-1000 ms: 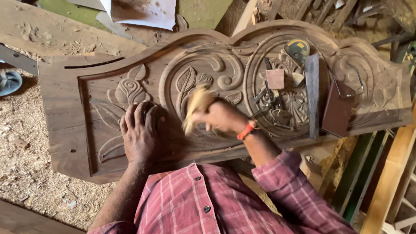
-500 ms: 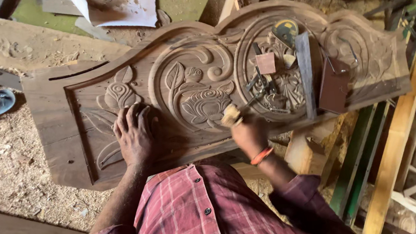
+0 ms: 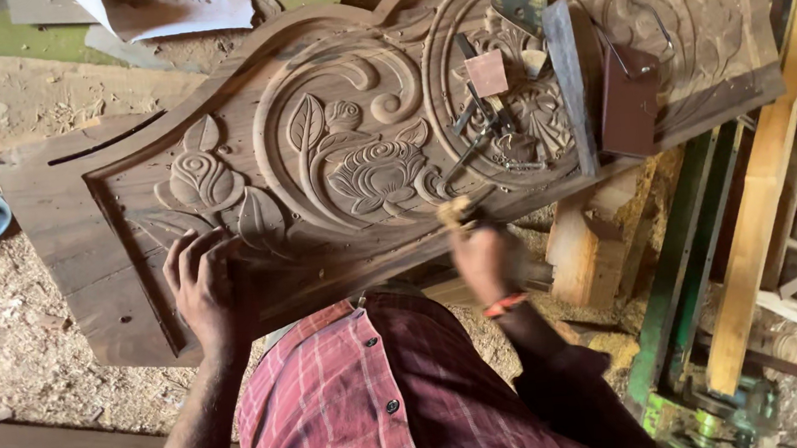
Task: The person carves a floral design into a wooden panel using a chisel and mallet, then smooths the surface with sandpaper and a brush. The person continues to refine the carved details with the chisel and mallet.
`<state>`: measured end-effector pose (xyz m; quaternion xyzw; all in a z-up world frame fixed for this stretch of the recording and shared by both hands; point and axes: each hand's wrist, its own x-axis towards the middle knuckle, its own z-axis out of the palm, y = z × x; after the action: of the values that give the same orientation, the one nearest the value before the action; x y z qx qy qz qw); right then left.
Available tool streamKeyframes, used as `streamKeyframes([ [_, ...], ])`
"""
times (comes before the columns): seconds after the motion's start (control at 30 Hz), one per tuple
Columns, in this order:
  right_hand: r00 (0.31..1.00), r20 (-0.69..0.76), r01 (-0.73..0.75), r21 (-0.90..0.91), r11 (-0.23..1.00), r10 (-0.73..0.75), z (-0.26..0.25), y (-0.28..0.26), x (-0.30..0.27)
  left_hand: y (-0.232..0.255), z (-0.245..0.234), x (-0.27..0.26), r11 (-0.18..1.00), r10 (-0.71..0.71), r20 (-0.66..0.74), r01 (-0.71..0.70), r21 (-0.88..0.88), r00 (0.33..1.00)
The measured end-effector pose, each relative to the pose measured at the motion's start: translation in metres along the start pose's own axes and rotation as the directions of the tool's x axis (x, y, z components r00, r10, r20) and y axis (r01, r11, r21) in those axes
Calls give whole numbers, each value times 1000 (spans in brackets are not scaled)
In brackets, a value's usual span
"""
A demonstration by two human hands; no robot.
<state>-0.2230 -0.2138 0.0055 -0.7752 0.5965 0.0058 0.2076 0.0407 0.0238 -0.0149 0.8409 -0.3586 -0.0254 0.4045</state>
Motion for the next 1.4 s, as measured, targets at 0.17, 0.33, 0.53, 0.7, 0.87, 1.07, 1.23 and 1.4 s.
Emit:
streamKeyframes([
  [0.17, 737, -75, 564, 615, 550, -672, 43, -48, -31, -4, 5, 2, 1000, 16, -20, -16, -2, 1000],
  [0.33, 923, -252, 371, 383, 846, -291, -14, 16, 5, -24, 2, 7, 997, 35, -3, -35, 71, 999],
  [0.53, 931, -224, 350, 340, 873, -287, -2, 18, 5, -17, -12, 1, 999, 14, 45, -13, -34, 999],
  [0.7, 548, -25, 638, 659, 399, -836, 46, -60, -39, -11, 1, 15, 999, 46, 20, -46, 1, 999],
  [0.87, 847, -187, 519, 492, 699, -498, -6, -37, -8, -16, -6, 12, 999, 52, 35, -52, 12, 998],
  [1.07, 897, 36, 432, 132, 892, -440, -10, -58, -20, -2, -9, 9, 996, 91, 65, -91, -1, 994],
  [1.23, 552, -76, 676, 623, 393, -830, 29, -121, -34, 11, 8, 8, 993, 107, 59, -104, -61, 993],
  [1.4, 842, -100, 538, 230, 811, -530, -21, -81, 12, 8, 7, 0, 997, 80, 112, -79, -12, 990],
])
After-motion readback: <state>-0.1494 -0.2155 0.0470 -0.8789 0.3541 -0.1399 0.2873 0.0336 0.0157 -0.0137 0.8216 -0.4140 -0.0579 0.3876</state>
